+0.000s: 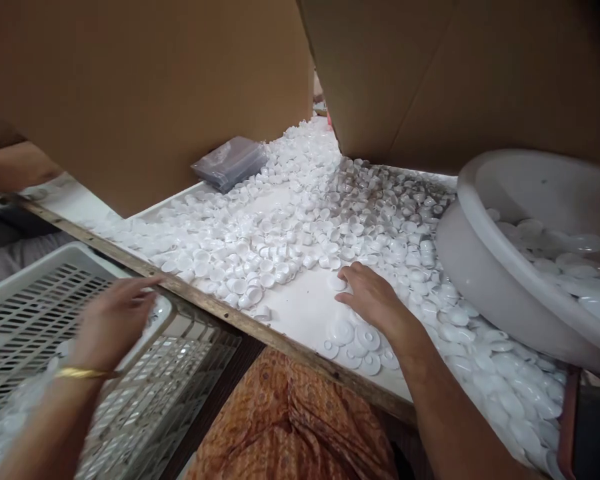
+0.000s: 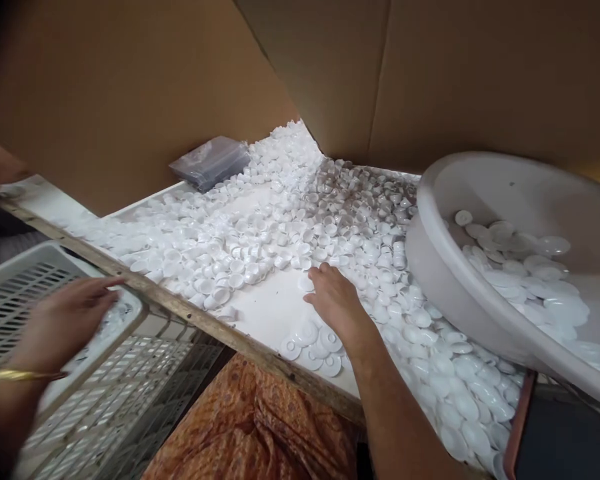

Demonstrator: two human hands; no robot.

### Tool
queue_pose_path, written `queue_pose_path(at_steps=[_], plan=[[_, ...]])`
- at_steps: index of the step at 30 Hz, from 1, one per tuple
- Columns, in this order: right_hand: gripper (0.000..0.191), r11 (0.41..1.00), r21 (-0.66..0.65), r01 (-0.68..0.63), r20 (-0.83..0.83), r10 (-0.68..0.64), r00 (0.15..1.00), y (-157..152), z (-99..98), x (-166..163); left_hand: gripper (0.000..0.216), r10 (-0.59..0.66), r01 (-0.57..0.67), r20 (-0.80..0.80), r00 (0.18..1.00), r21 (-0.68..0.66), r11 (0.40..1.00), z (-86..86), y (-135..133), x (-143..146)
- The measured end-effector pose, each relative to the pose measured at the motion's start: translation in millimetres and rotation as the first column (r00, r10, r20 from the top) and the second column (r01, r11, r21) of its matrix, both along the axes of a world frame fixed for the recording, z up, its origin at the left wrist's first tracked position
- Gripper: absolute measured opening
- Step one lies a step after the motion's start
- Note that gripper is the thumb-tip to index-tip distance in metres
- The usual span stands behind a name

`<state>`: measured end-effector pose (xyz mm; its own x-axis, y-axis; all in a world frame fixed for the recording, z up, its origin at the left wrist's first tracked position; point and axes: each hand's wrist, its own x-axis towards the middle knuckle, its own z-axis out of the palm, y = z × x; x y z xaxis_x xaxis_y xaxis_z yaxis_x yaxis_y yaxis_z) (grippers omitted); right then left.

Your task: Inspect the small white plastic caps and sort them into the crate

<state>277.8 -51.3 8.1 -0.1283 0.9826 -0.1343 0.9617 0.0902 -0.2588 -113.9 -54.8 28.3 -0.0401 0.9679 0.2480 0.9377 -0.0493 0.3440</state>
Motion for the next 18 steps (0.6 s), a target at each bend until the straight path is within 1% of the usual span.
queue_pose_path(at_steps=[1,2,3,4,6,7,8,9,10,11,12,13,14,15,16,18], plan=[[0.018,0.999,0.036,-0.001,0.023,0.0,1.0,1.0,-5.1,-3.9,0.025,-0.113,0.115,0.048,0.992,-0.04,0.993,3.3,-0.6,34.5],[0.016,0.998,0.07,-0.005,0.044,0.002,0.999,1.9,-9.6,-7.2,0.026,-0.238,0.248,0.084,0.968,-0.13,0.96,5.9,-1.2,66.4],[0.014,0.995,0.102,-0.017,0.064,0.011,0.998,2.6,-13.3,-9.6,0.026,-0.356,0.369,0.098,0.929,-0.228,0.901,7.4,-1.8,93.5],[0.011,0.991,0.129,-0.035,0.081,0.024,0.996,3.0,-15.9,-11.5,0.025,-0.432,0.432,0.068,0.899,-0.297,0.852,7.9,-2.5,114.7],[0.007,0.981,0.183,-0.059,0.089,0.043,0.995,3.2,-17.8,-13.9,0.021,-0.508,0.447,-0.074,0.858,-0.377,0.811,6.5,-3.2,138.9],[0.009,0.977,0.207,-0.048,0.065,0.036,0.997,3.0,-17.4,-14.9,0.019,-0.524,0.433,-0.153,0.838,-0.397,0.809,5.3,-2.8,143.5],[0.012,0.975,0.221,-0.02,0.008,0.018,1.0,2.6,-16.6,-16.3,0.017,-0.533,0.419,-0.218,0.817,-0.41,0.81,3.8,-1.8,144.9],[0.015,0.975,0.219,0.027,-0.095,-0.006,0.995,2.2,-15.7,-18.3,0.018,-0.543,0.413,-0.26,0.798,-0.421,0.808,2.2,0.1,144.4],[0.015,0.979,0.185,0.088,-0.246,-0.04,0.968,1.8,-14.9,-20.9,0.022,-0.55,0.41,-0.285,0.785,-0.425,0.807,0.4,2.6,143.5],[0.014,0.983,0.109,0.146,-0.425,-0.087,0.901,1.4,-14.6,-24.4,0.027,-0.55,0.407,-0.302,0.779,-0.423,0.809,-1.6,5.4,143.1],[0.011,0.983,-0.003,0.185,-0.596,-0.15,0.788,1.0,-14.8,-28.6,0.03,-0.542,0.401,-0.315,0.779,-0.415,0.817,-3.9,8.4,143.7],[0.008,0.973,-0.127,0.195,-0.727,-0.225,0.649,0.7,-15.6,-33.1,0.032,-0.53,0.392,-0.327,0.783,-0.402,0.827,-6.2,11.0,145.6],[0.006,0.954,-0.237,0.185,-0.803,-0.3,0.514,0.4,-16.8,-37.7,0.033,-0.518,0.387,-0.333,0.788,-0.387,0.837,-8.4,13.0,148.7],[0.005,0.931,-0.324,0.168,-0.835,-0.365,0.413,0.3,-18.2,-41.8,0.033,-0.51,0.386,-0.33,0.794,-0.374,0.843,-10.3,14.2,152.5],[0.005,0.912,-0.38,0.154,-0.842,-0.41,0.352,0.2,-19.4,-45.2,0.033,-0.507,0.389,-0.32,0.8,-0.366,0.846,-11.8,14.5,156.6],[0.006,0.894,-0.423,0.145,-0.839,-0.447,0.309,0.2,-21.0,-48.9,0.034,-0.507,0.402,-0.278,0.816,-0.358,0.843,-13.1,13.0,163.3]])
